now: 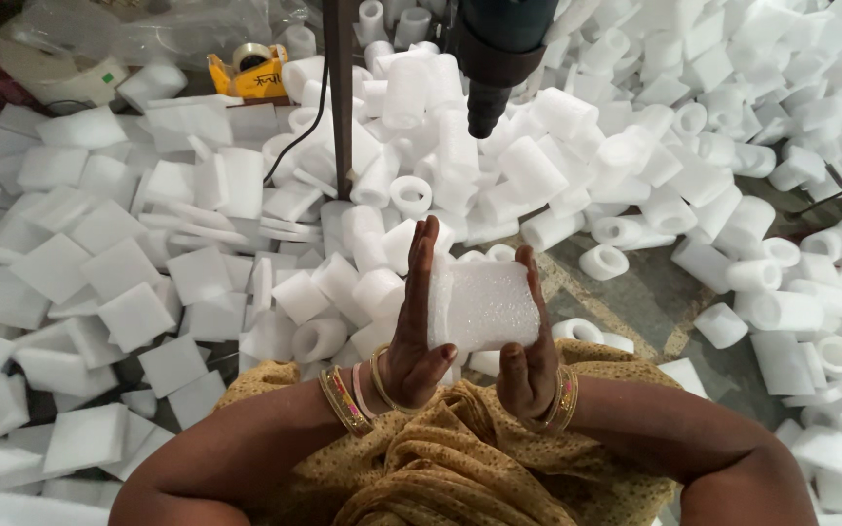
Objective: The person picks up white foam blocks and presses them into a stationary vertical drill or rotary tool to hollow them out or create indentations.
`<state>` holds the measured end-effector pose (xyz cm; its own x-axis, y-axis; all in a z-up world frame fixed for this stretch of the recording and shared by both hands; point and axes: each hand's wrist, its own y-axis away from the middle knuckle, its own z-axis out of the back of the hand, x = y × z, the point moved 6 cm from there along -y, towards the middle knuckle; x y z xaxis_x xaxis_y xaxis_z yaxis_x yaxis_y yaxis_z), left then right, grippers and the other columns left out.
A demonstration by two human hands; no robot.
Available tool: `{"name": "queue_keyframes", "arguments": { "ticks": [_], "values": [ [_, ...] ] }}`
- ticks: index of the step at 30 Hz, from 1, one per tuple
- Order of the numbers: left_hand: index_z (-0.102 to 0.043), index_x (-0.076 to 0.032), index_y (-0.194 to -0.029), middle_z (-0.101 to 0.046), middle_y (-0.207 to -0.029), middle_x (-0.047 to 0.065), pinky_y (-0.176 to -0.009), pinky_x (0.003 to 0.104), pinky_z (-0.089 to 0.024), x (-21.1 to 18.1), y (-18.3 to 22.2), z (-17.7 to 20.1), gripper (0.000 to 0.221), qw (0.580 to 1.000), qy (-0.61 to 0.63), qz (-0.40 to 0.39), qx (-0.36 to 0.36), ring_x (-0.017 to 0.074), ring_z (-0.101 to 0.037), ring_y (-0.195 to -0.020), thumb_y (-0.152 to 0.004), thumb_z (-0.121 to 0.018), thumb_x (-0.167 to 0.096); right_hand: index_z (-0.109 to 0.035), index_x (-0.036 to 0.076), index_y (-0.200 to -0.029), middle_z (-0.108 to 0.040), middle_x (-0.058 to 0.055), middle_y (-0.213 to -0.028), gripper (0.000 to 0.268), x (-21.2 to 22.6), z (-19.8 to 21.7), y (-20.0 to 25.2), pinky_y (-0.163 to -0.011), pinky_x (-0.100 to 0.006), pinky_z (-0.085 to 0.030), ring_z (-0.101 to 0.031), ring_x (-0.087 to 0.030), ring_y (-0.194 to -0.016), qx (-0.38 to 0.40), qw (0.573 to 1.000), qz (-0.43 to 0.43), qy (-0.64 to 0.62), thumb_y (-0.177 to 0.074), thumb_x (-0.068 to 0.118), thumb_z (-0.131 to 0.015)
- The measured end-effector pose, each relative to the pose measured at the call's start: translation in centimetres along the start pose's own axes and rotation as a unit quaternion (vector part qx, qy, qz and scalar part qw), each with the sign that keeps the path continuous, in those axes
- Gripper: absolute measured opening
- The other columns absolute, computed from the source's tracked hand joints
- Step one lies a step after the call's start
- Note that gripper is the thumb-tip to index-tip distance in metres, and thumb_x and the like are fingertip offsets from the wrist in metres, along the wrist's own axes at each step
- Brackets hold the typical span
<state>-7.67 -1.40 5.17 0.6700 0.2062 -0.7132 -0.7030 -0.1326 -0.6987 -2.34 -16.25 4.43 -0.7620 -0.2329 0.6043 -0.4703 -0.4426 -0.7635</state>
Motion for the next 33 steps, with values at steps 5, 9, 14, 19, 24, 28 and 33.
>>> {"name": "queue_keyframes", "arguments": {
  "ticks": [5, 9, 14, 19, 24, 28, 33],
  "values": [
    [-0.001, -0.004, -0.171, 0.001, -0.177, 0.018, -0.136, 0.048, -0.001, 0.0, -0.1, -0.1, 0.092, 1.0, -0.001, -0.004, -0.002, 0.0323, 0.004, -0.168, -0.107, -0.041, -0.058, -0.022, -0.004, -0.163, -0.016, -0.026, -0.173, 0.063, -0.1, 0.1, 0.0, -0.137, -0.053, -0.019, -0.017, -0.039, -0.165, 0.001, 1.0, -0.001, -0.001, -0.115, 0.034, -0.038],
    [0.0, -0.004, -0.171, 0.001, -0.177, 0.019, -0.136, 0.048, -0.001, -0.1, -0.1, -0.2, 0.093, 1.0, -0.003, -0.007, -0.002, 0.0326, 0.004, -0.168, -0.107, -0.041, -0.058, -0.021, -0.004, -0.163, -0.014, -0.026, -0.174, 0.063, -0.3, 0.0, 0.0, -0.137, -0.054, -0.018, -0.014, -0.039, -0.166, -0.002, 1.0, 0.0, -0.003, -0.115, 0.034, -0.038],
    [0.0, -0.004, -0.171, 0.002, -0.177, 0.019, -0.135, 0.048, -0.001, -0.1, -0.1, -0.2, 0.094, 1.0, -0.003, -0.009, 0.001, 0.033, 0.004, -0.168, -0.107, -0.041, -0.057, -0.021, -0.002, -0.164, -0.012, -0.026, -0.174, 0.063, -0.3, 0.0, 0.0, -0.138, -0.055, -0.016, -0.013, -0.039, -0.166, -0.001, 1.0, 0.002, -0.006, -0.115, 0.033, -0.038],
    [0.001, -0.003, -0.171, 0.003, -0.177, 0.02, -0.135, 0.049, 0.0, 0.1, -0.2, -0.2, 0.094, 1.0, 0.002, -0.008, 0.003, 0.0334, 0.005, -0.168, -0.106, -0.042, -0.057, -0.023, 0.001, -0.164, -0.014, -0.025, -0.175, 0.06, -0.4, 0.0, -0.1, -0.135, -0.053, -0.017, -0.014, -0.04, -0.167, 0.003, 1.0, 0.006, 0.011, -0.116, 0.033, -0.037],
    [0.002, -0.003, -0.17, 0.003, -0.177, 0.02, -0.135, 0.048, 0.0, 0.3, -0.5, -0.2, 0.095, 1.0, 0.012, -0.007, 0.002, 0.0333, 0.005, -0.167, -0.106, -0.042, -0.057, -0.023, 0.001, -0.164, -0.017, -0.024, -0.174, 0.059, -0.5, -0.2, -0.4, -0.134, -0.052, -0.017, -0.015, -0.039, -0.166, -0.001, 1.0, 0.017, 0.014, -0.116, 0.032, -0.037],
    [0.002, -0.003, -0.169, 0.003, -0.178, 0.02, -0.137, 0.048, 0.0, 0.5, -0.7, -0.1, 0.095, 0.999, 0.04, 0.006, 0.004, 0.0325, 0.004, -0.167, -0.106, -0.042, -0.059, -0.021, 0.001, -0.164, -0.016, -0.024, -0.174, 0.06, -0.5, -0.2, -0.6, -0.135, -0.052, -0.018, -0.016, -0.039, -0.166, 0.006, 0.999, 0.005, 0.031, -0.116, 0.032, -0.037],
    [-0.005, -0.009, -0.169, -0.001, -0.178, 0.014, -0.135, 0.047, 0.0, 3.0, -1.3, 0.6, 0.089, 0.991, 0.109, 0.078, -0.01, 0.0291, 0.002, -0.166, -0.104, -0.042, -0.058, -0.017, 0.005, -0.167, -0.018, -0.024, -0.175, 0.063, -1.3, -0.5, -1.3, -0.138, -0.052, -0.02, -0.02, -0.038, -0.166, 0.016, 0.996, -0.031, 0.087, -0.116, 0.035, -0.036]
  ]
}}
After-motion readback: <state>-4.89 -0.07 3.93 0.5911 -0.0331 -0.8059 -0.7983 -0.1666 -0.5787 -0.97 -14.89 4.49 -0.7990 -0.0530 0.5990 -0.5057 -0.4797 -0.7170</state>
